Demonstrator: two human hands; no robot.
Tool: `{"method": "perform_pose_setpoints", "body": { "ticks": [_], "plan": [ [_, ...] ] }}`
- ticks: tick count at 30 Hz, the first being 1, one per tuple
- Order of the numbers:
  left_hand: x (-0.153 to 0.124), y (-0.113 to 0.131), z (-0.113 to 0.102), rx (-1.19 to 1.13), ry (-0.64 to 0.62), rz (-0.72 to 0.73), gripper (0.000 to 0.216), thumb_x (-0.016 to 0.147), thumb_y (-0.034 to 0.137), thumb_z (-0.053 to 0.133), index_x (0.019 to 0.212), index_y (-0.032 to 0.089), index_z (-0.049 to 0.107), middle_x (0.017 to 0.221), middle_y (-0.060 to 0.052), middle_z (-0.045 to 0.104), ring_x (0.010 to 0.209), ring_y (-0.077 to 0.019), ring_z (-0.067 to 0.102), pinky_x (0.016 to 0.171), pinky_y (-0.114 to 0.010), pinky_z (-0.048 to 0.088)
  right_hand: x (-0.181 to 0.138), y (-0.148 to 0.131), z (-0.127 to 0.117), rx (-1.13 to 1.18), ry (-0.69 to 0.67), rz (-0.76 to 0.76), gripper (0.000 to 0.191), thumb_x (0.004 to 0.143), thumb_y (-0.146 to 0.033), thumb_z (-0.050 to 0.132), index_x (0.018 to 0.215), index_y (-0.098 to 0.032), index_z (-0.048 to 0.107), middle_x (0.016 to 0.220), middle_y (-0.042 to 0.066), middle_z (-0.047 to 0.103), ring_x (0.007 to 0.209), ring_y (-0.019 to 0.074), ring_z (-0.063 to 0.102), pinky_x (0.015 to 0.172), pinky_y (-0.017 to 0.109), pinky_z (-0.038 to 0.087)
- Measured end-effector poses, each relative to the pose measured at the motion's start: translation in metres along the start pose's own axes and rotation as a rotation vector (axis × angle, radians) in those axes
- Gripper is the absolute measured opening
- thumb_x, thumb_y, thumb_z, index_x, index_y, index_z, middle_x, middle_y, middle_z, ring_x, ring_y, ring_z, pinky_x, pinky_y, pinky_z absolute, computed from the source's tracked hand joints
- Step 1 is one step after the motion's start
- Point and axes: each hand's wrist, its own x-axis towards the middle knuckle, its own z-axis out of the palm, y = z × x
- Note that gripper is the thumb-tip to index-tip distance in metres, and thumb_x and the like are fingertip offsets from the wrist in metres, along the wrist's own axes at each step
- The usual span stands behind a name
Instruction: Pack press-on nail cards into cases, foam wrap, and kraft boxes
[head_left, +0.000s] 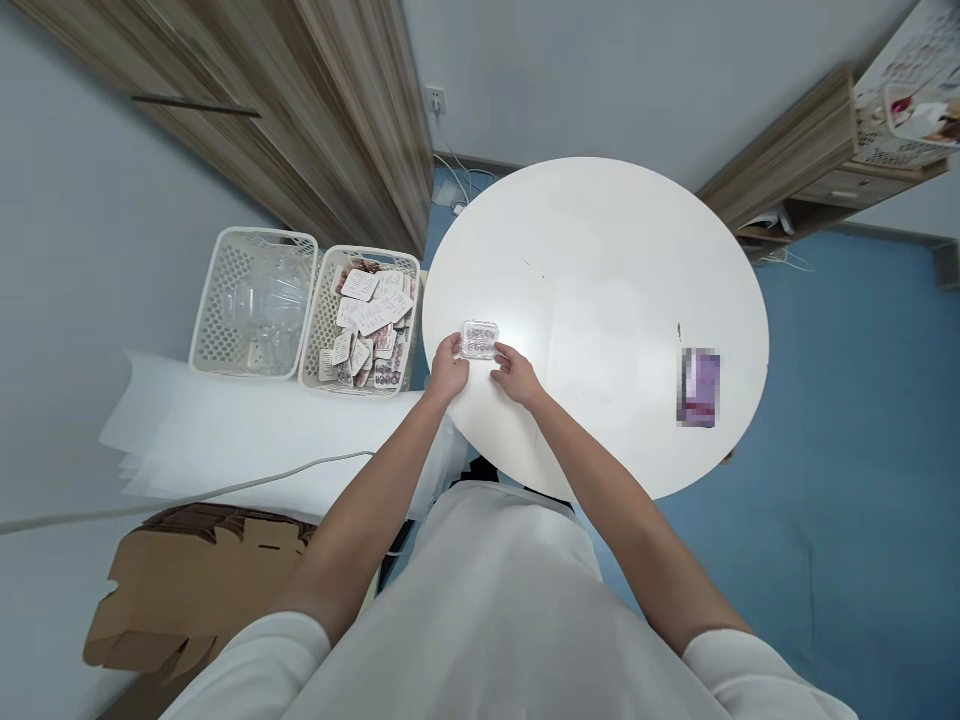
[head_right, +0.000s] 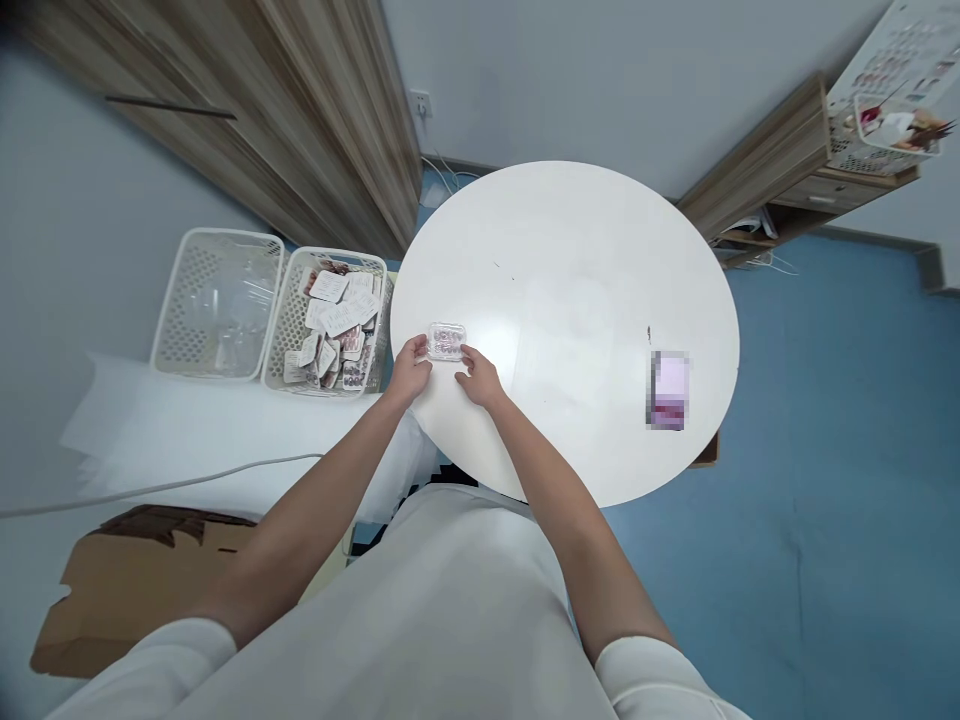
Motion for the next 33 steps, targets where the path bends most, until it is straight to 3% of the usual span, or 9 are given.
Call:
{"method": "perform_pose_setpoints", "body": {
  "ticks": [5, 9, 17, 23, 27, 33],
  "plan": [
    [-0.026, 0.01, 0.029, -0.044, -0.132, 0.091, 0.064, 0.064, 0.002, 0.048, 0.125, 0.019, 0.038, 0.129, -0.01, 0.046, 0.115, -0.0205, 0.046, 0.093, -0.037, 0.042, -0.036, 0.006, -0.034, -0.113, 0.129, -0.007, 0.053, 0.072, -0.013, 0.05, 0.124, -0.021, 0.045, 0.126, 0.006, 0.051, 0.111, 0.0167, 0.052, 0.095, 0.033, 0.042],
    [-0.056, 0.017, 0.054, -0.033, -0.307, 0.161, 0.069, 0.064, 0.002, 0.048, 0.129, 0.02, 0.033, 0.13, -0.011, 0.044, 0.117, -0.0215, 0.046, 0.095, -0.041, 0.04, -0.075, 0.018, -0.071, -0.157, 0.213, 0.007, 0.045, 0.073, -0.013, 0.049, 0.118, -0.02, 0.05, 0.122, 0.006, 0.054, 0.105, 0.0162, 0.056, 0.09, 0.032, 0.046],
    [-0.108, 0.024, 0.111, 0.003, -0.552, 0.16, 0.069, 0.065, 0.004, 0.047, 0.13, 0.022, 0.032, 0.131, -0.012, 0.044, 0.117, -0.0211, 0.047, 0.097, -0.041, 0.038, -0.141, 0.061, -0.143, -0.157, 0.241, 0.087, 0.037, 0.075, -0.017, 0.051, 0.112, -0.02, 0.056, 0.099, 0.006, 0.065, 0.091, 0.0158, 0.062, 0.077, 0.03, 0.051],
    [-0.131, 0.019, 0.136, 0.108, -0.551, 0.132, 0.068, 0.064, 0.005, 0.047, 0.129, 0.019, 0.033, 0.131, -0.013, 0.044, 0.117, -0.0219, 0.047, 0.095, -0.039, 0.04, -0.161, 0.093, -0.159, -0.164, 0.176, 0.084, 0.036, 0.076, -0.017, 0.049, 0.112, -0.019, 0.056, 0.102, 0.006, 0.065, 0.092, 0.0144, 0.061, 0.083, 0.029, 0.049],
    [-0.143, 0.012, 0.143, 0.174, -0.518, 0.115, 0.067, 0.065, 0.005, 0.047, 0.129, 0.019, 0.032, 0.131, -0.012, 0.044, 0.118, -0.0212, 0.046, 0.095, -0.037, 0.041, -0.164, 0.107, -0.159, -0.193, 0.135, 0.052, 0.036, 0.076, -0.015, 0.047, 0.111, -0.019, 0.056, 0.11, 0.006, 0.061, 0.098, 0.014, 0.059, 0.089, 0.029, 0.046],
    [-0.156, 0.008, 0.149, 0.283, -0.462, 0.155, 0.06, 0.068, 0.007, 0.044, 0.126, 0.019, 0.036, 0.127, -0.01, 0.048, 0.117, -0.0215, 0.047, 0.094, -0.038, 0.041, -0.161, 0.116, -0.162, -0.287, 0.063, -0.036, 0.036, 0.075, -0.012, 0.044, 0.108, -0.019, 0.056, 0.106, 0.005, 0.06, 0.094, 0.0148, 0.057, 0.087, 0.032, 0.046]
  ]
}}
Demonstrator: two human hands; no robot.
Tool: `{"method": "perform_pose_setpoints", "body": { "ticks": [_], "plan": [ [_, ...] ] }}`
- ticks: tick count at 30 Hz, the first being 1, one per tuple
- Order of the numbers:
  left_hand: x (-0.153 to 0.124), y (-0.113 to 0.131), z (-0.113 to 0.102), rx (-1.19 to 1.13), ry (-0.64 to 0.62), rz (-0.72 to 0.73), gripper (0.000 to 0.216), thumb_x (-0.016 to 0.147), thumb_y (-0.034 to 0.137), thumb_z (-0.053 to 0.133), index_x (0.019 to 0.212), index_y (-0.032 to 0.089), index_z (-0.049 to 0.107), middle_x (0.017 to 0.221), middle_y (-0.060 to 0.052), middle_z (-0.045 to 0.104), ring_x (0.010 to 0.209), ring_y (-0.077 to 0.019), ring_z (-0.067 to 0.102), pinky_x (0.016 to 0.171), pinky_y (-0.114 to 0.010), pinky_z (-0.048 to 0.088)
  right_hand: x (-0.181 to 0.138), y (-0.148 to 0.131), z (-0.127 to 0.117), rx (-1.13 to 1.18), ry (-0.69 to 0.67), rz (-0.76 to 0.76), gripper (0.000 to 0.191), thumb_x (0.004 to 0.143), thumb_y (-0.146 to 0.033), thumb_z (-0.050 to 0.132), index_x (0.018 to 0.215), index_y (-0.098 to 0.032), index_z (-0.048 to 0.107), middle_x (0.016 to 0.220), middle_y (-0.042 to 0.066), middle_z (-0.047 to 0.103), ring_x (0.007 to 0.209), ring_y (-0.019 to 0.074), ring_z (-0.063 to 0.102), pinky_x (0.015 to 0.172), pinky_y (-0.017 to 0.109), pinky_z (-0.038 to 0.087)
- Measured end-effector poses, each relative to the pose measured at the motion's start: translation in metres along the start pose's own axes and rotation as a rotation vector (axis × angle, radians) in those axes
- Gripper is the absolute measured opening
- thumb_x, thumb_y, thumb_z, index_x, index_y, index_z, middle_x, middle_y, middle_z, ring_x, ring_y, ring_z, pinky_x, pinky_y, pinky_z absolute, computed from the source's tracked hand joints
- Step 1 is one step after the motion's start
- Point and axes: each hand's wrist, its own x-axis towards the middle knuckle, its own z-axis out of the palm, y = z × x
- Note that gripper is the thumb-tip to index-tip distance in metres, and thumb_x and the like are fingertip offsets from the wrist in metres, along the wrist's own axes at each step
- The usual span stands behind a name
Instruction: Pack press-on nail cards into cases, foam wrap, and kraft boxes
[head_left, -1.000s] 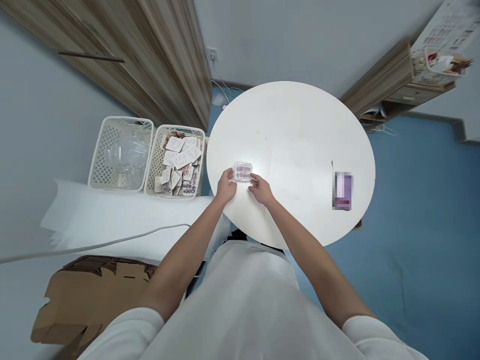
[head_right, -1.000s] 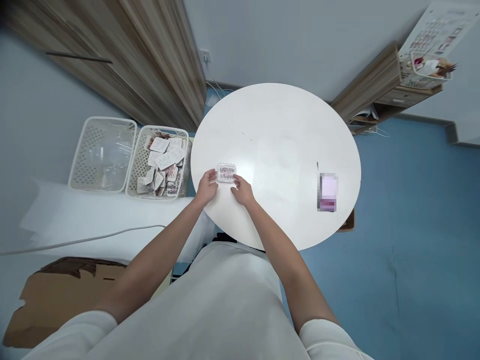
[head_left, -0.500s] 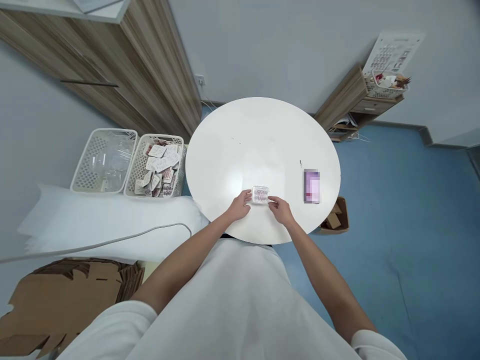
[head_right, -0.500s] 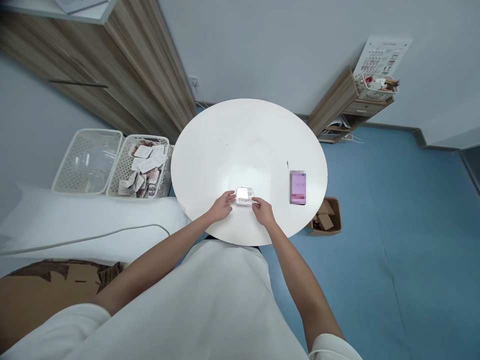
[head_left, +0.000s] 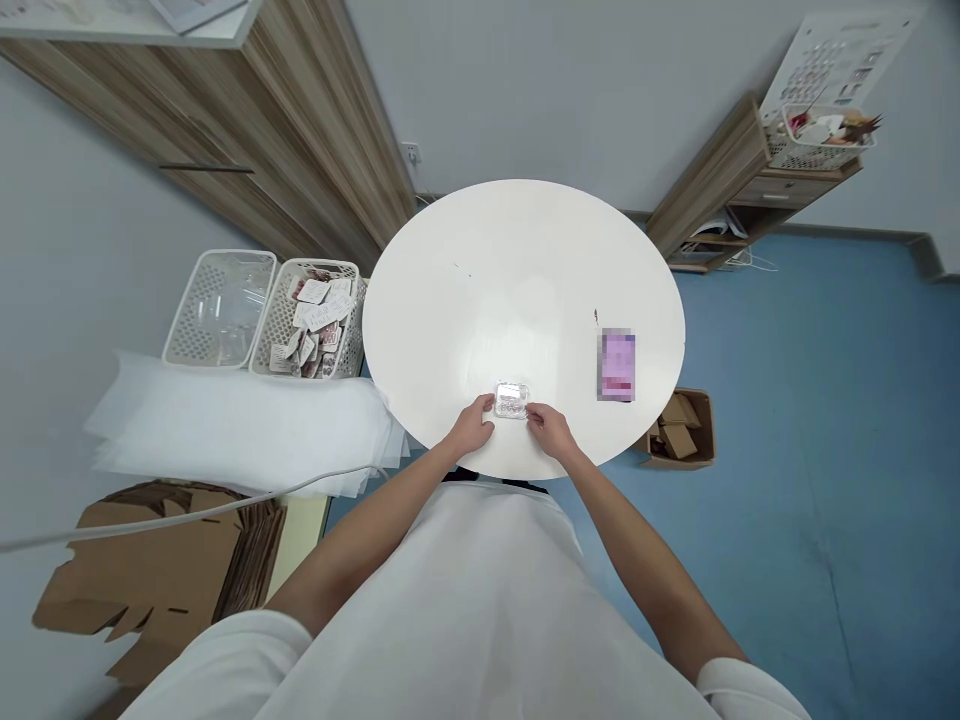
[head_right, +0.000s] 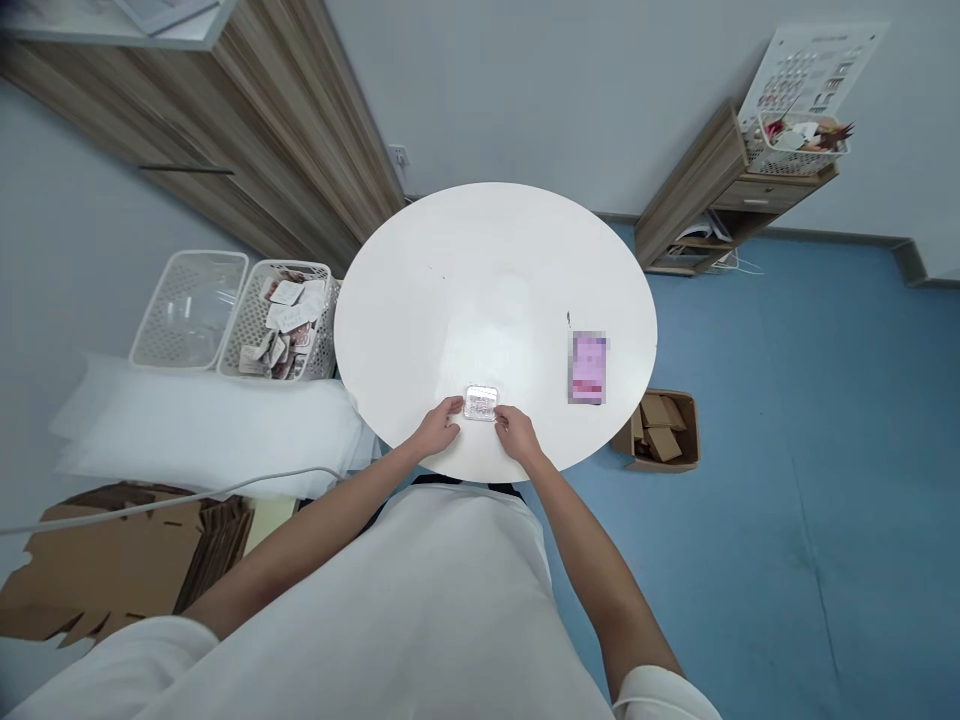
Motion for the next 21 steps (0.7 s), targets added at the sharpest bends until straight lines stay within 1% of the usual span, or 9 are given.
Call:
{"method": "perform_pose_setpoints", "body": {
  "ticks": [3, 6, 8, 10, 13, 15, 18, 19, 21],
  "plan": [
    [-0.003, 0.001, 0.001, 0.107, 0.064, 0.035, 0.056, 0.071, 0.01, 0.046, 0.125, 0.019, 0.037, 0.126, -0.009, 0.048, 0.116, -0.0226, 0.046, 0.095, -0.04, 0.039, -0.001, 0.001, -0.002, -0.057, 0.016, -0.049, 0.036, 0.076, -0.015, 0.045, 0.11, -0.02, 0.055, 0.115, 0.006, 0.054, 0.092, 0.0151, 0.056, 0.084, 0.033, 0.046],
    [-0.009, 0.0, -0.003, 0.268, 0.109, 0.136, 0.049, 0.073, 0.022, 0.053, 0.12, 0.017, 0.042, 0.119, -0.011, 0.05, 0.112, -0.024, 0.046, 0.095, -0.04, 0.037, -0.01, 0.003, -0.006, -0.13, 0.062, -0.117, 0.034, 0.078, -0.019, 0.046, 0.112, -0.02, 0.053, 0.119, 0.007, 0.05, 0.09, 0.0154, 0.055, 0.082, 0.033, 0.046],
    [-0.015, -0.003, -0.007, 0.382, 0.024, 0.224, 0.045, 0.069, 0.031, 0.061, 0.111, 0.017, 0.049, 0.11, -0.01, 0.053, 0.106, -0.0251, 0.047, 0.091, -0.04, 0.038, -0.018, 0.004, -0.008, -0.237, 0.046, -0.176, 0.028, 0.079, -0.023, 0.049, 0.107, -0.021, 0.055, 0.11, 0.007, 0.053, 0.091, 0.0177, 0.053, 0.082, 0.034, 0.044],
    [-0.02, -0.006, -0.012, 0.5, -0.105, 0.29, 0.044, 0.063, 0.037, 0.068, 0.101, 0.019, 0.055, 0.103, -0.008, 0.054, 0.1, -0.0259, 0.047, 0.087, -0.04, 0.038, -0.027, 0.008, -0.008, -0.385, -0.024, -0.234, 0.024, 0.076, -0.028, 0.056, 0.098, -0.021, 0.058, 0.102, 0.007, 0.056, 0.093, 0.0208, 0.051, 0.083, 0.037, 0.041],
    [-0.024, -0.012, -0.017, 0.636, -0.203, 0.315, 0.042, 0.059, 0.036, 0.072, 0.095, 0.021, 0.057, 0.1, -0.007, 0.053, 0.098, -0.0256, 0.046, 0.085, -0.04, 0.035, -0.035, 0.015, -0.006, -0.57, -0.12, -0.309, 0.029, 0.067, -0.033, 0.067, 0.092, -0.02, 0.059, 0.105, 0.008, 0.054, 0.097, 0.0241, 0.048, 0.086, 0.04, 0.036],
    [-0.024, -0.015, -0.018, 0.674, -0.211, 0.316, 0.035, 0.064, 0.034, 0.069, 0.094, 0.021, 0.057, 0.099, -0.006, 0.053, 0.096, -0.0242, 0.046, 0.083, -0.038, 0.034, -0.037, 0.019, -0.003, -0.631, -0.132, -0.337, 0.03, 0.067, -0.032, 0.068, 0.092, -0.02, 0.059, 0.108, 0.008, 0.053, 0.099, 0.0245, 0.046, 0.087, 0.04, 0.034],
    [-0.022, -0.015, -0.017, 0.7, -0.198, 0.343, 0.016, 0.077, 0.029, 0.056, 0.091, 0.021, 0.058, 0.097, -0.007, 0.055, 0.092, -0.0221, 0.047, 0.079, -0.035, 0.034, -0.036, 0.021, 0.001, -0.668, -0.106, -0.322, 0.017, 0.075, -0.026, 0.059, 0.091, -0.02, 0.059, 0.108, 0.009, 0.053, 0.099, 0.0237, 0.046, 0.085, 0.038, 0.034],
    [-0.022, -0.015, -0.017, 0.705, -0.189, 0.353, 0.013, 0.08, 0.027, 0.05, 0.089, 0.021, 0.059, 0.095, -0.007, 0.056, 0.091, -0.0216, 0.047, 0.079, -0.035, 0.034, -0.035, 0.02, 0.002, -0.671, -0.095, -0.313, 0.013, 0.078, -0.024, 0.055, 0.089, -0.02, 0.059, 0.107, 0.009, 0.054, 0.098, 0.0232, 0.046, 0.084, 0.037, 0.034],
    [-0.022, -0.013, -0.017, 0.704, -0.165, 0.358, 0.018, 0.084, 0.025, 0.042, 0.086, 0.021, 0.06, 0.092, -0.007, 0.057, 0.089, -0.021, 0.049, 0.079, -0.036, 0.033, -0.034, 0.017, 0.002, -0.666, -0.076, -0.299, 0.013, 0.082, -0.021, 0.047, 0.086, -0.02, 0.059, 0.104, 0.008, 0.055, 0.097, 0.0218, 0.047, 0.083, 0.035, 0.035]
  ]
}}
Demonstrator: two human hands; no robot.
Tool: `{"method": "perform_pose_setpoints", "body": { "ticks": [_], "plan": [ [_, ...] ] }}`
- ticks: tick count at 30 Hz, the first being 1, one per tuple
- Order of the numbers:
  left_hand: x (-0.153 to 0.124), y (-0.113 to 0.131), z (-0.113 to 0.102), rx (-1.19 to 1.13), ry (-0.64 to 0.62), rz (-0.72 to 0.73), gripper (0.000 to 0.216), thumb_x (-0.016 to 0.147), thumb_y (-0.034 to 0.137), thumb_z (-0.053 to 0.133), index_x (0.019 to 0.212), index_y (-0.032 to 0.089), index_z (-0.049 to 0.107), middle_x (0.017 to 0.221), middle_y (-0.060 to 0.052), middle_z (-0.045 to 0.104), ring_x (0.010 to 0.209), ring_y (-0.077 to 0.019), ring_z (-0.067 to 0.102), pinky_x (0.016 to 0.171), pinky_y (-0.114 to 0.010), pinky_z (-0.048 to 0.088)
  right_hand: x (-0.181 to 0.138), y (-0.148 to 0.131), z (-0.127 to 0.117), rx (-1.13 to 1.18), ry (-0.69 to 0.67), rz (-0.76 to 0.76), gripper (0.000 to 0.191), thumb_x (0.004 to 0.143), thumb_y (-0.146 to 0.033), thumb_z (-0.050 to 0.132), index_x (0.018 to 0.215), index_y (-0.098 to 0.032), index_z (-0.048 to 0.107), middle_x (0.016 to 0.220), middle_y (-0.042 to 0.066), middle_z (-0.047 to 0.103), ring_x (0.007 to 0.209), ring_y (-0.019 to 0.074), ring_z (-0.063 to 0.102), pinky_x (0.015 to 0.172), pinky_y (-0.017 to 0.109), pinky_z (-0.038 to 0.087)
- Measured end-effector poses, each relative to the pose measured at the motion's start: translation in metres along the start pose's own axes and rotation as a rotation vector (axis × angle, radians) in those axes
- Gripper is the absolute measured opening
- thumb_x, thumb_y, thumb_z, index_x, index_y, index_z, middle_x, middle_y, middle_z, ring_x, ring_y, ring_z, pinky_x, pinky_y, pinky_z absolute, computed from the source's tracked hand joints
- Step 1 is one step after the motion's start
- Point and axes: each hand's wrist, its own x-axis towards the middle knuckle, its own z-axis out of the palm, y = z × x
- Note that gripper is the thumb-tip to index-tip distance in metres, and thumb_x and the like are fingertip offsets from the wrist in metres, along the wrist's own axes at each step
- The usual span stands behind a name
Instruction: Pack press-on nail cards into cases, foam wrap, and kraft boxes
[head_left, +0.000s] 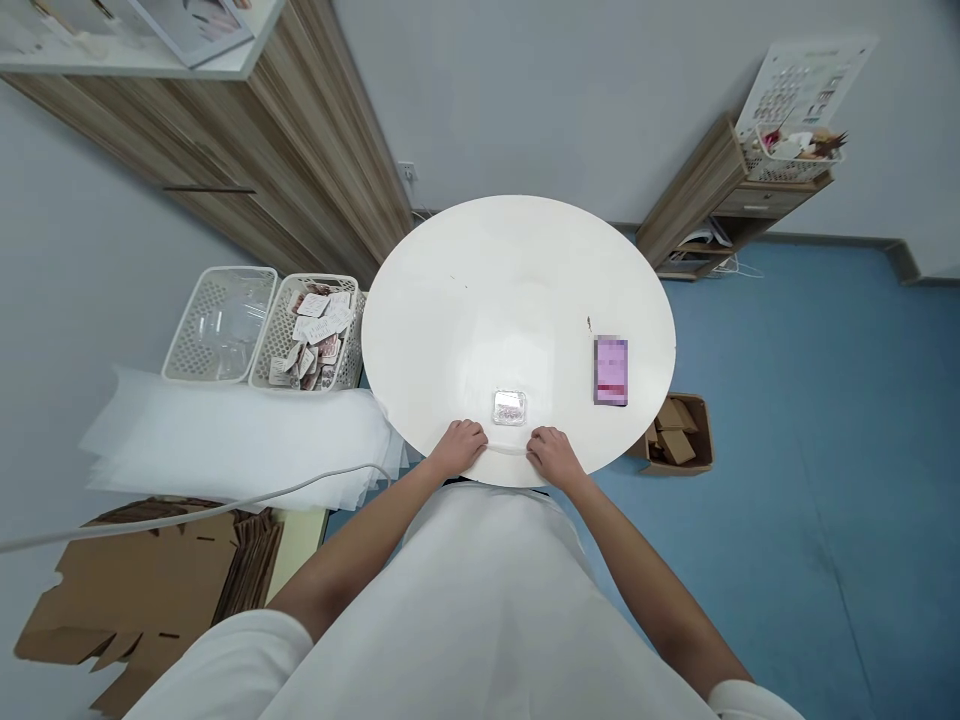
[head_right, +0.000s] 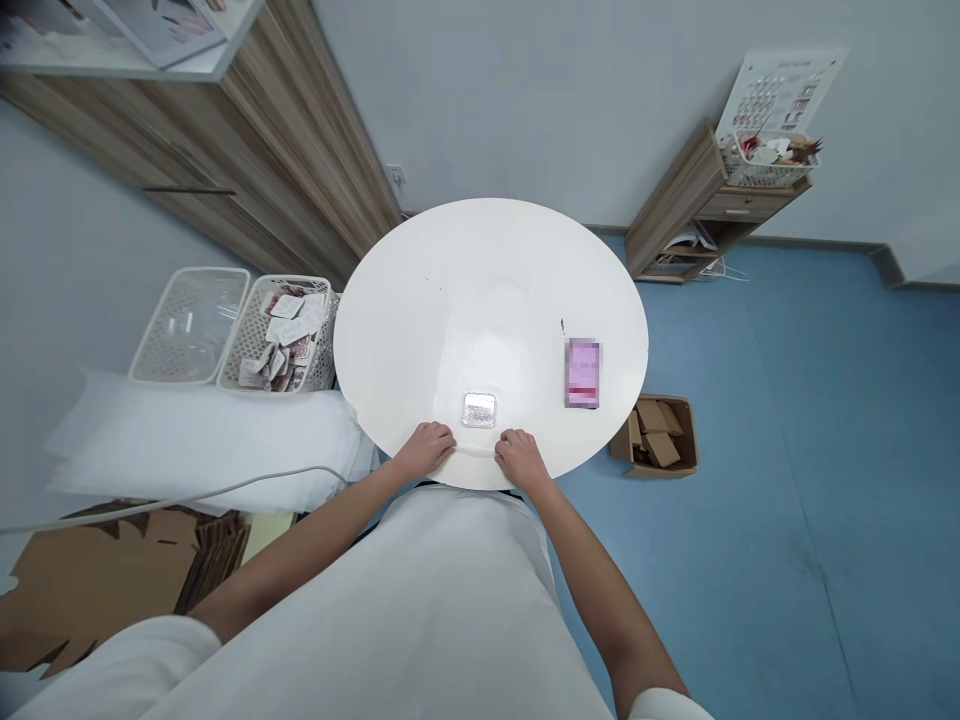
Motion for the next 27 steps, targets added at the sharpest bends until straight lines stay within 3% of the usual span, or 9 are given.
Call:
{"method": "perform_pose_setpoints", "body": {
  "ticks": [6, 12, 14, 17, 21, 23, 27],
  "plan": [
    [-0.003, 0.005, -0.01, -0.12, 0.07, -0.086, 0.028, 0.088, 0.026, 0.029, 0.089, 0.022, 0.057, 0.088, -0.004, 0.062, 0.08, -0.0176, 0.054, 0.084, -0.036, 0.033, 0.003, -0.004, -0.019, 0.141, 0.033, 0.117, 0.02, 0.088, -0.023, 0.035, 0.086, -0.02, 0.055, 0.09, 0.003, 0.059, 0.08, 0.0141, 0.055, 0.073, 0.027, 0.039],
    [-0.009, 0.009, -0.008, -0.183, 0.095, -0.152, 0.03, 0.089, 0.029, 0.027, 0.088, 0.023, 0.057, 0.075, 0.0, 0.064, 0.065, -0.0152, 0.055, 0.086, -0.037, 0.033, -0.006, -0.01, -0.026, 0.283, -0.062, 0.213, 0.022, 0.088, -0.028, 0.033, 0.083, -0.021, 0.054, 0.081, 0.001, 0.062, 0.073, 0.0155, 0.057, 0.064, 0.026, 0.04],
    [-0.009, 0.01, -0.006, -0.193, 0.123, -0.176, 0.029, 0.088, 0.029, 0.029, 0.09, 0.023, 0.057, 0.077, -0.001, 0.065, 0.065, -0.0156, 0.056, 0.085, -0.036, 0.034, -0.008, -0.012, -0.026, 0.312, -0.065, 0.19, 0.019, 0.084, -0.034, 0.042, 0.092, -0.022, 0.055, 0.089, 0.003, 0.063, 0.081, 0.0176, 0.057, 0.07, 0.029, 0.041],
    [-0.005, 0.009, -0.009, -0.213, 0.157, -0.195, 0.029, 0.088, 0.03, 0.03, 0.092, 0.023, 0.057, 0.078, -0.002, 0.066, 0.066, -0.0166, 0.057, 0.081, -0.034, 0.038, -0.008, -0.012, -0.029, 0.32, -0.037, 0.111, 0.041, 0.07, -0.036, 0.061, 0.107, -0.022, 0.052, 0.107, 0.006, 0.06, 0.097, 0.0217, 0.055, 0.083, 0.034, 0.04],
    [0.008, 0.006, -0.019, -0.268, 0.19, -0.244, 0.028, 0.088, 0.032, 0.031, 0.097, 0.024, 0.057, 0.077, -0.001, 0.065, 0.072, -0.0179, 0.059, 0.077, -0.032, 0.04, 0.003, -0.005, -0.029, 0.387, 0.035, 0.203, 0.02, 0.08, -0.029, 0.046, 0.096, -0.022, 0.057, 0.095, 0.003, 0.064, 0.087, 0.0186, 0.059, 0.078, 0.032, 0.042],
    [0.017, 0.005, -0.025, -0.305, 0.233, -0.291, 0.027, 0.087, 0.034, 0.034, 0.102, 0.024, 0.054, 0.082, -0.002, 0.064, 0.078, -0.0186, 0.059, 0.076, -0.032, 0.042, 0.011, -0.001, -0.028, 0.436, 0.099, 0.293, 0.019, 0.082, -0.028, 0.041, 0.092, -0.023, 0.057, 0.09, 0.002, 0.065, 0.082, 0.0176, 0.059, 0.072, 0.03, 0.044],
    [0.025, 0.009, -0.033, -0.256, 0.458, -0.354, 0.032, 0.086, 0.036, 0.037, 0.112, 0.02, 0.049, 0.107, -0.009, 0.058, 0.099, -0.0226, 0.053, 0.085, -0.038, 0.039, 0.027, 0.003, -0.026, 0.446, 0.17, 0.424, 0.02, 0.079, -0.028, 0.047, 0.096, -0.024, 0.056, 0.088, 0.002, 0.064, 0.079, 0.0171, 0.06, 0.068, 0.028, 0.044]
  ]
}}
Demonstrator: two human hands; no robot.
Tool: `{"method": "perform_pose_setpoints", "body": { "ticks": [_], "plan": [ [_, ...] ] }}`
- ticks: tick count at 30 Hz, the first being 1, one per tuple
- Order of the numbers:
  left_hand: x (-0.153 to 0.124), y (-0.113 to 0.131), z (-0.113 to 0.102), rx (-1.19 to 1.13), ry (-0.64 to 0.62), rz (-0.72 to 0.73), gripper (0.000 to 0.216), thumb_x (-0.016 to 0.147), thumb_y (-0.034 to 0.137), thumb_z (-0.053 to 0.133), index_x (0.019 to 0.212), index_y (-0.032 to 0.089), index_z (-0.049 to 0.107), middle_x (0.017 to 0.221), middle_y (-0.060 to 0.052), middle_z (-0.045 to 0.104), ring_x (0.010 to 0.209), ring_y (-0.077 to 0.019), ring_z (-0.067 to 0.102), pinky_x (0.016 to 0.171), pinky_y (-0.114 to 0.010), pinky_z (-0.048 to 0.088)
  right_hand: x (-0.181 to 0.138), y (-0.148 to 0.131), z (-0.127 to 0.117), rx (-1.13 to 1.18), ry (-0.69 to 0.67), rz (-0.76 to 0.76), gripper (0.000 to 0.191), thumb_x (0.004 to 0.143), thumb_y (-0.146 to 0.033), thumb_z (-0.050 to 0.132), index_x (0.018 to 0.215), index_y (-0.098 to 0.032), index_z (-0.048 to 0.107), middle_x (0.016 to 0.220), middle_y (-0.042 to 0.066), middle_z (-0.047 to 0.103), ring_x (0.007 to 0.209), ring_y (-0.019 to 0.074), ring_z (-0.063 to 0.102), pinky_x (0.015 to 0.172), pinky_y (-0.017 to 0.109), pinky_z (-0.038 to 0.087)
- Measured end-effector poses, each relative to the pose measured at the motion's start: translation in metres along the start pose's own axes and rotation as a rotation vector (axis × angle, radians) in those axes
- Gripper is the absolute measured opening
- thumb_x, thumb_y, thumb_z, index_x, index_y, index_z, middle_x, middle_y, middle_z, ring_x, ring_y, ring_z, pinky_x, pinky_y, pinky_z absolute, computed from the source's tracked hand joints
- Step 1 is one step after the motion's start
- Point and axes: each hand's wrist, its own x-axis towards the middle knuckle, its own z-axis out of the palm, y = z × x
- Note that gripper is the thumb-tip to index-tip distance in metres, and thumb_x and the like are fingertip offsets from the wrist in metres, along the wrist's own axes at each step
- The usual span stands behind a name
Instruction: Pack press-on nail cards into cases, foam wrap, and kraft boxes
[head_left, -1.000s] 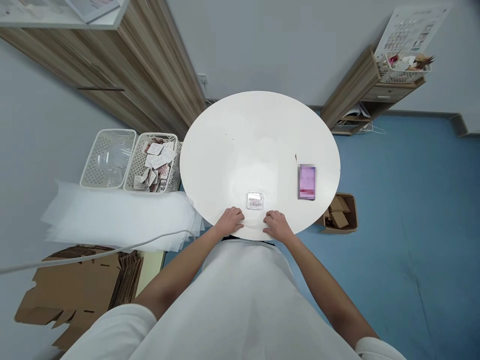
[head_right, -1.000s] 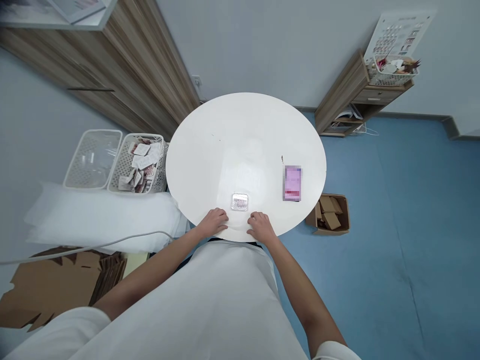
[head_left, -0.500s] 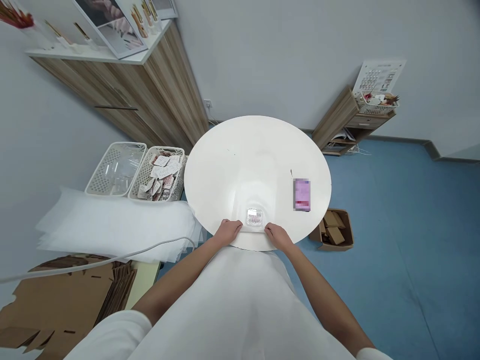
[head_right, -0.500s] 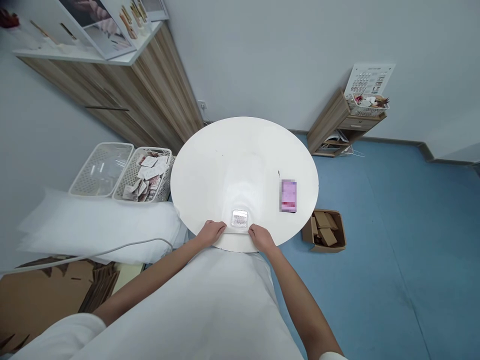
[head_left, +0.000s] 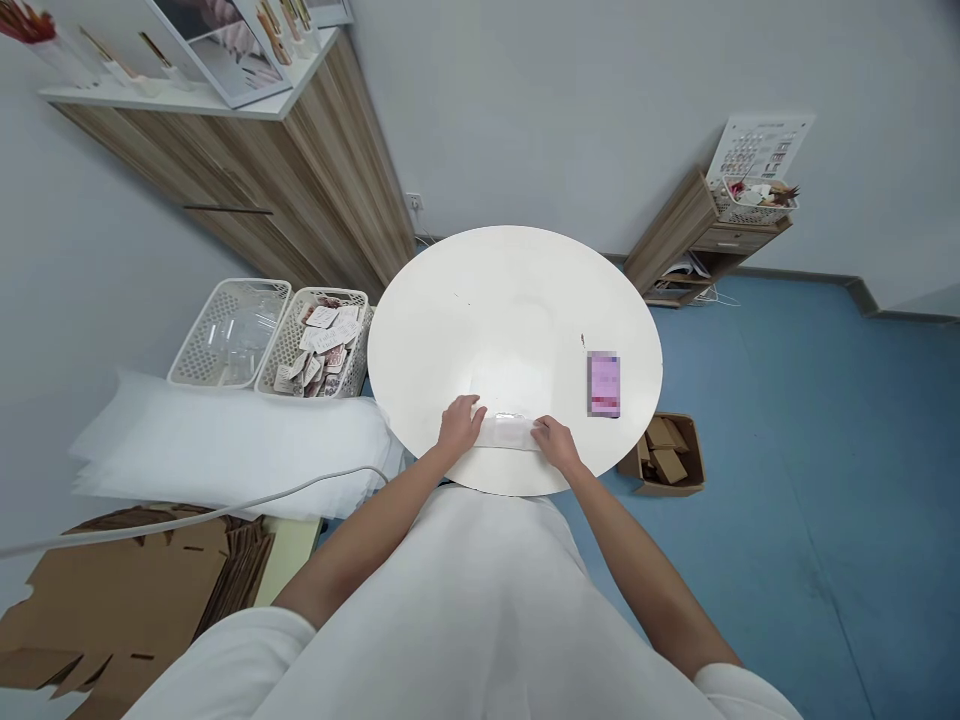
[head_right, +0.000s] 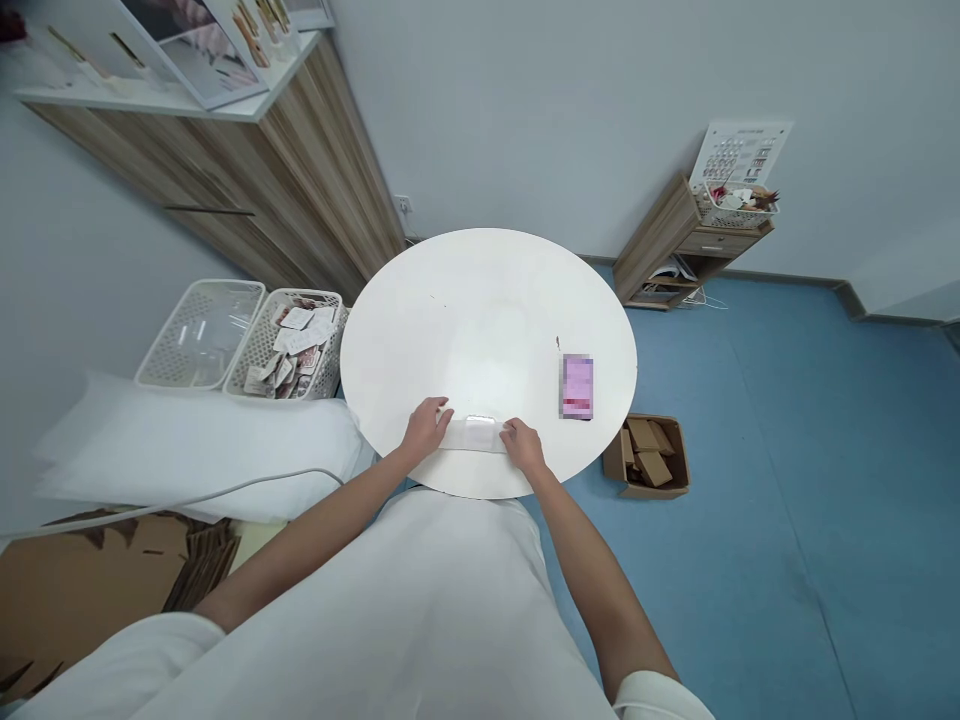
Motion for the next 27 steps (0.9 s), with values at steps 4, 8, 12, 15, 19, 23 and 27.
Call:
{"method": "perform_pose_setpoints", "body": {
  "ticks": [4, 8, 12, 15, 19, 23, 27],
  "plan": [
    [-0.013, 0.006, 0.001, 0.064, -0.094, 0.328, 0.028, 0.082, 0.031, 0.045, 0.108, 0.023, 0.053, 0.119, -0.011, 0.052, 0.117, -0.0263, 0.041, 0.099, -0.043, 0.026, 0.008, -0.002, 0.006, -0.061, 0.012, 0.101, 0.025, 0.077, -0.03, 0.048, 0.1, -0.023, 0.055, 0.083, 0.003, 0.064, 0.075, 0.0175, 0.059, 0.062, 0.027, 0.042],
    [-0.024, 0.002, 0.012, 0.069, -0.335, 0.486, 0.03, 0.077, 0.018, 0.048, 0.105, 0.026, 0.055, 0.119, -0.009, 0.053, 0.119, -0.0257, 0.041, 0.104, -0.046, 0.016, 0.008, -0.003, 0.01, -0.112, 0.001, 0.146, 0.029, 0.078, -0.029, 0.046, 0.107, -0.023, 0.052, 0.085, 0.005, 0.064, 0.076, 0.0194, 0.06, 0.063, 0.029, 0.042],
    [-0.019, -0.007, 0.021, 0.097, -0.327, 0.396, 0.039, 0.072, 0.016, 0.055, 0.11, 0.026, 0.051, 0.13, -0.009, 0.046, 0.126, -0.0273, 0.034, 0.106, -0.048, 0.01, 0.001, -0.008, 0.01, -0.28, 0.178, 0.014, 0.038, 0.079, -0.021, 0.046, 0.117, -0.019, 0.046, 0.104, 0.012, 0.06, 0.099, 0.0254, 0.054, 0.084, 0.04, 0.037],
    [-0.013, -0.013, 0.022, 0.14, -0.35, 0.41, 0.04, 0.072, 0.016, 0.057, 0.11, 0.025, 0.051, 0.134, -0.009, 0.042, 0.128, -0.0264, 0.031, 0.106, -0.047, 0.011, -0.007, -0.015, 0.009, -0.439, 0.274, -0.25, 0.033, 0.08, -0.015, 0.043, 0.111, -0.021, 0.05, 0.127, 0.014, 0.047, 0.121, 0.027, 0.037, 0.098, 0.046, 0.022],
    [-0.006, -0.016, 0.019, 0.276, -0.367, 0.487, 0.042, 0.071, 0.026, 0.061, 0.111, 0.024, 0.048, 0.138, -0.01, 0.036, 0.13, -0.0268, 0.027, 0.104, -0.045, 0.015, -0.01, -0.019, 0.013, -0.536, 0.007, -0.561, 0.028, 0.076, -0.029, 0.055, 0.103, -0.02, 0.052, 0.135, 0.012, 0.039, 0.128, 0.0279, 0.027, 0.101, 0.047, 0.017],
    [0.001, -0.012, 0.02, 0.414, -0.387, 0.534, 0.047, 0.068, 0.037, 0.063, 0.11, 0.022, 0.047, 0.135, -0.011, 0.038, 0.126, -0.027, 0.032, 0.102, -0.045, 0.02, -0.001, -0.013, 0.021, -0.591, -0.077, -0.52, 0.036, 0.071, -0.031, 0.061, 0.103, -0.02, 0.05, 0.134, 0.013, 0.039, 0.125, 0.0273, 0.033, 0.1, 0.046, 0.021],
    [0.002, -0.008, 0.02, 0.447, -0.389, 0.548, 0.039, 0.07, 0.033, 0.058, 0.106, 0.021, 0.047, 0.129, -0.011, 0.044, 0.114, -0.0246, 0.044, 0.099, -0.043, 0.023, 0.0, -0.011, 0.025, -0.58, -0.094, -0.504, 0.033, 0.071, -0.025, 0.058, 0.102, -0.018, 0.049, 0.129, 0.015, 0.044, 0.114, 0.0255, 0.044, 0.097, 0.042, 0.025]
  ]
}}
